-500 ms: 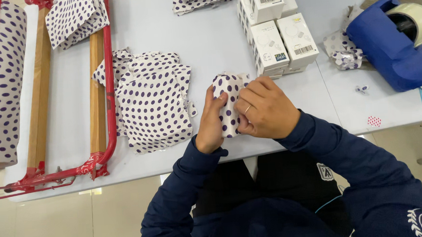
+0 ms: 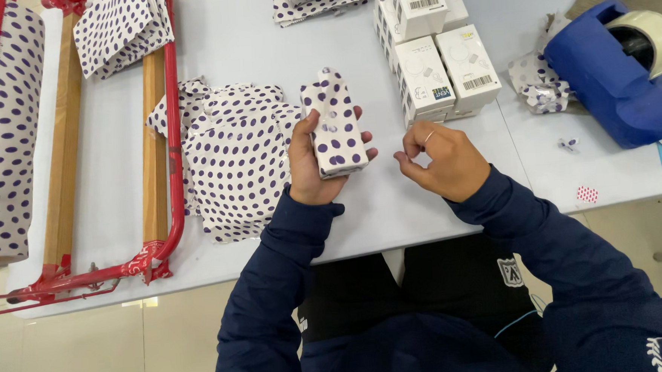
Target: The person wraps small boxes with polka-dot paper by folding the paper around them and securing it with tape from a dispenser. They remove the paper from a green box before wrapping it again.
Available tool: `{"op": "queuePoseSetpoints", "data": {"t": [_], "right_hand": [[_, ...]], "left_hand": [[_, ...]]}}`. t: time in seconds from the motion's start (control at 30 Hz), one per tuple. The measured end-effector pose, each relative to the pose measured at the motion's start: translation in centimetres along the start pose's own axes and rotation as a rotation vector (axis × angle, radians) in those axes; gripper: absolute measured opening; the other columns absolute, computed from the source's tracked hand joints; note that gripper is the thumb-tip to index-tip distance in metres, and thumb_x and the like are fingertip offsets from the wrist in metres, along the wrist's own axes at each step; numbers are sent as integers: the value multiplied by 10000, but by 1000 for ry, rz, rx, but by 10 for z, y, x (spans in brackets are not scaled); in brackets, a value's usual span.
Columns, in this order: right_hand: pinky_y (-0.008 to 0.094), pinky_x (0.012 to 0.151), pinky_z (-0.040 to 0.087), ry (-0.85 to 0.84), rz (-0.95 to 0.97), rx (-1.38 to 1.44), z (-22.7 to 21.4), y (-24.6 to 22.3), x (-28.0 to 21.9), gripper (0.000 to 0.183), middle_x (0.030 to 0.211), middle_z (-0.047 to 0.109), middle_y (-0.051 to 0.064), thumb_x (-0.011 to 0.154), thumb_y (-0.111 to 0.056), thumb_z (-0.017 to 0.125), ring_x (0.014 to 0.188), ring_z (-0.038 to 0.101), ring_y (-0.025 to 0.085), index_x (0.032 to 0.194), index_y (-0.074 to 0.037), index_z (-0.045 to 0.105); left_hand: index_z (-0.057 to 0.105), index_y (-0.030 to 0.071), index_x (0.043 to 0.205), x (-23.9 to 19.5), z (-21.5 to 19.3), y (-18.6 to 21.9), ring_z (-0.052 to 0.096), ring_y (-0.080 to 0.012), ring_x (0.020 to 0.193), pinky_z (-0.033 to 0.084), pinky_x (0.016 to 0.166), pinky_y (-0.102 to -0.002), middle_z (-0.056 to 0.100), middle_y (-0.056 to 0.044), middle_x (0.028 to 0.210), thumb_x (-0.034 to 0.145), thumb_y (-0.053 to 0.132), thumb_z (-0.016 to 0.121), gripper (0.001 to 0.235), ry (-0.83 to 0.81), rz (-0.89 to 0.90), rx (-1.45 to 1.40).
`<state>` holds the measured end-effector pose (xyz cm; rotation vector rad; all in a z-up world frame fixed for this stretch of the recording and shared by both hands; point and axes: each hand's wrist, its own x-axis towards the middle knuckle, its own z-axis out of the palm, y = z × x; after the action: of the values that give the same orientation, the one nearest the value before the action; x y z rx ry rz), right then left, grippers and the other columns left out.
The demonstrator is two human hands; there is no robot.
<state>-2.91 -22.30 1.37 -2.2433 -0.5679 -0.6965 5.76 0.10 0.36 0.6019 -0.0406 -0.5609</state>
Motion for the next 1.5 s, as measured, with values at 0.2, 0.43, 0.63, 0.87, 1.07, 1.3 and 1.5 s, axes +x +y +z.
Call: {"op": "queuePoseSetpoints", "data": {"t": [0.2,0.43,0.63,0.87,1.07,1.3,1.5], "right_hand": [[507,1074,556,87,-289,-138,-29,-41,62,473,1433,687,175,1063,-50,663,1312,647,427,1531,-40,594],[374,874,531,97,-453,-452,-8,11,93,140,1084,746,-9,1044,-163,795,1075,641,248,1182,-146,778],[382,805,521,24,-511,-458,22,35,110,102,897,670,2,968,-156,823,947,645,232,920,-120,740],[403,772,531,-10,-653,-284,43,46,110,52,811,555,32,854,-127,611,808,609,259,863,-110,659],[396,780,580,28,-439,-38,19,41,117,99,901,709,41,912,-12,745,836,699,274,965,-95,753],[390,748,630,-38,-156,216,9,22,116,95,869,747,89,957,-10,859,808,759,286,958,-55,775],[349,669,624,102,-261,229,26,7,111,57,935,781,111,1013,-35,805,783,734,247,1063,-22,830]], "left_hand": [[502,25,1550,38,7,3,802,-436,979,713,822,-573,744,-242,1251,1066,498,586,681,-156,62,198],[265,59,1723,71,-17,-9,689,-423,1305,567,1111,-609,635,-303,1479,1162,414,534,716,-229,138,317],[331,24,1687,64,-17,4,699,-388,1287,578,1106,-552,658,-297,1431,1139,412,593,721,-126,138,426],[529,81,1571,76,-44,9,777,-352,1110,661,945,-527,749,-246,1312,1114,437,634,588,-52,-50,111],[637,12,1421,58,-27,21,805,-402,908,694,734,-554,772,-256,1217,1035,516,652,635,-15,-159,-51],[601,72,1440,61,-31,21,787,-341,899,650,675,-423,740,-180,1328,967,644,573,742,82,-19,-132],[639,121,1397,55,-21,20,766,-258,928,617,696,-341,769,-78,1313,996,713,567,719,119,82,-134]]}}
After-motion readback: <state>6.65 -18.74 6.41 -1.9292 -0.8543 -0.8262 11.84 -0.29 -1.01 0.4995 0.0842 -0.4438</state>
